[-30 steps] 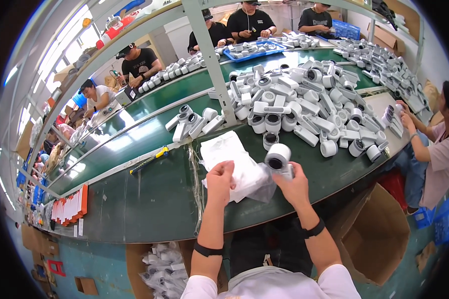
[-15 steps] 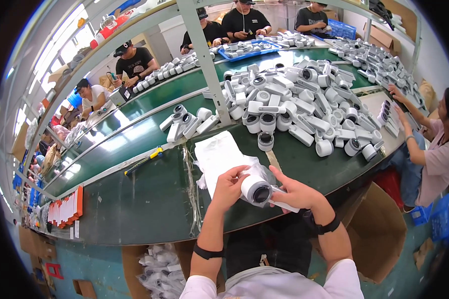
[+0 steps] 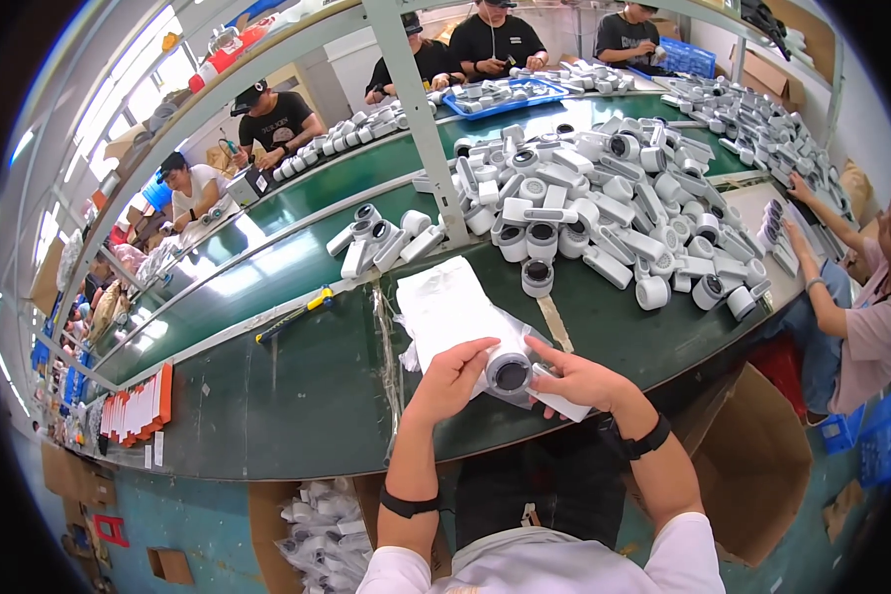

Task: The person picks up a handheld fan from a pile, slides it into a plastic bag, and places it on the table. They repeat this process for several fans before moving the group of bagged fans into a box.

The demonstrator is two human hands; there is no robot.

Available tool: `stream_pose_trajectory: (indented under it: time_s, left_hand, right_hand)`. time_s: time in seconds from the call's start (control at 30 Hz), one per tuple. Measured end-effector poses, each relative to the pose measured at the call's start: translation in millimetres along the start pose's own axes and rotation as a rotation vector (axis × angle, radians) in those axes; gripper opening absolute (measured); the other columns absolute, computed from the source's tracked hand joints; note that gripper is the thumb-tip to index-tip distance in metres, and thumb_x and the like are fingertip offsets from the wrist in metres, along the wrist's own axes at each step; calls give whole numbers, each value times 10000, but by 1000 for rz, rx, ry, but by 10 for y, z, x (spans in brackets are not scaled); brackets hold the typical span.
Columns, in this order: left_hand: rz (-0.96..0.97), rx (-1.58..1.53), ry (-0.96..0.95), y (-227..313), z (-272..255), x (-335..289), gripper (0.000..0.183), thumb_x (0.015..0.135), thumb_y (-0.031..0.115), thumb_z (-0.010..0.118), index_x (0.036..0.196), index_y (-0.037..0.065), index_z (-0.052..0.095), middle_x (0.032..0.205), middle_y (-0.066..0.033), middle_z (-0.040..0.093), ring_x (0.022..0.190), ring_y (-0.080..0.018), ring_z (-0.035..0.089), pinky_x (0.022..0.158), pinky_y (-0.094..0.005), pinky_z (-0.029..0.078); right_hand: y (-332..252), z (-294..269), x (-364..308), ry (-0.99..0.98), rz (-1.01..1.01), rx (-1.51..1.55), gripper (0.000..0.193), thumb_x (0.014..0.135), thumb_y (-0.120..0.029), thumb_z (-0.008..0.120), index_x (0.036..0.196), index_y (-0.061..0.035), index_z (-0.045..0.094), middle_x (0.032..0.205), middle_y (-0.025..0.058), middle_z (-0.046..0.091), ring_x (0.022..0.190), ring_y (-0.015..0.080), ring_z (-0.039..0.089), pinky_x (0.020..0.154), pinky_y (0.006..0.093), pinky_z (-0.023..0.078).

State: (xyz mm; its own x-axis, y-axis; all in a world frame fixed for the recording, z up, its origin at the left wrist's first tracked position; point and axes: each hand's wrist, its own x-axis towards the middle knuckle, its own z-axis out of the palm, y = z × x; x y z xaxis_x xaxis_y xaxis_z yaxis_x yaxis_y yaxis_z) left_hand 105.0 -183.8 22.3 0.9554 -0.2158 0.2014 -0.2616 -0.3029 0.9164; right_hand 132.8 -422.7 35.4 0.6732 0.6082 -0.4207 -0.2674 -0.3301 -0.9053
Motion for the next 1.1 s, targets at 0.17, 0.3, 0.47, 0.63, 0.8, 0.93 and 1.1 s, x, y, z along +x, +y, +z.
stream_pose_trajectory:
  time_s: [0.17, 0.3, 0.47, 0.63, 0.8, 0.93, 1.1]
  left_hand:
    - [161, 199, -21, 167, -38, -11, 259, 939, 29, 520, 1172, 40, 631, 804, -62, 587, 717, -151, 532, 673, -266, 434]
    - [189, 240, -86, 297, -114, -20, 260, 914, 6, 527, 1142, 50, 644, 761, -80, 547, 710, -187, 527, 671, -280, 425]
    - [150, 224, -86, 308, -182, -49, 246, 905, 3, 537, 1116, 48, 656, 752, -77, 536, 695, -191, 519, 667, -285, 423]
    - [167, 344, 44, 344, -42, -80, 257, 873, -21, 565, 1098, 56, 663, 765, -85, 553, 677, -216, 534, 627, -292, 435]
    - [380, 514, 99, 293, 242, -125, 312, 810, -38, 612, 1097, 69, 671, 774, -93, 568, 677, -271, 569, 601, -334, 473]
    - [264, 327, 34, 227, 377, -254, 303, 841, -17, 617, 1135, 48, 640, 792, -92, 588, 707, -214, 591, 644, -299, 483]
    - [82, -172, -102, 124, 574, -478, 370, 870, -18, 627, 1227, 38, 548, 738, -9, 549, 683, -97, 502, 648, -257, 444]
  right_hand:
    - [79, -58, 51, -262, 16, 151, 754, 948, -226, 563, 1537, -199, 93, 950, 84, 642, 659, 146, 633, 558, 284, 541]
    - [48, -47, 68, -282, 27, 112, 753, 948, -223, 560, 1537, -195, 91, 917, 78, 640, 652, 142, 631, 531, 284, 536]
    - [13, 51, 141, -194, 25, 60, 736, 933, -196, 572, 1533, -218, 146, 864, 69, 622, 610, 130, 599, 516, 277, 527]
    - [0, 227, 134, -5, -52, 207, 716, 933, -171, 582, 1526, -212, 185, 842, 78, 623, 569, 141, 593, 484, 280, 508]
    - [89, 457, 255, 189, -164, 470, 562, 968, -171, 527, 1452, -132, 244, 838, 100, 623, 553, 176, 610, 451, 312, 499]
    - [74, 463, 254, 314, -233, 659, 533, 956, -179, 550, 1383, -87, 244, 935, 129, 603, 561, 182, 612, 431, 314, 499]
    - [239, 481, 393, 496, -430, 532, 476, 935, -130, 567, 1343, -27, 343, 1105, 104, 591, 889, 131, 610, 747, 271, 513]
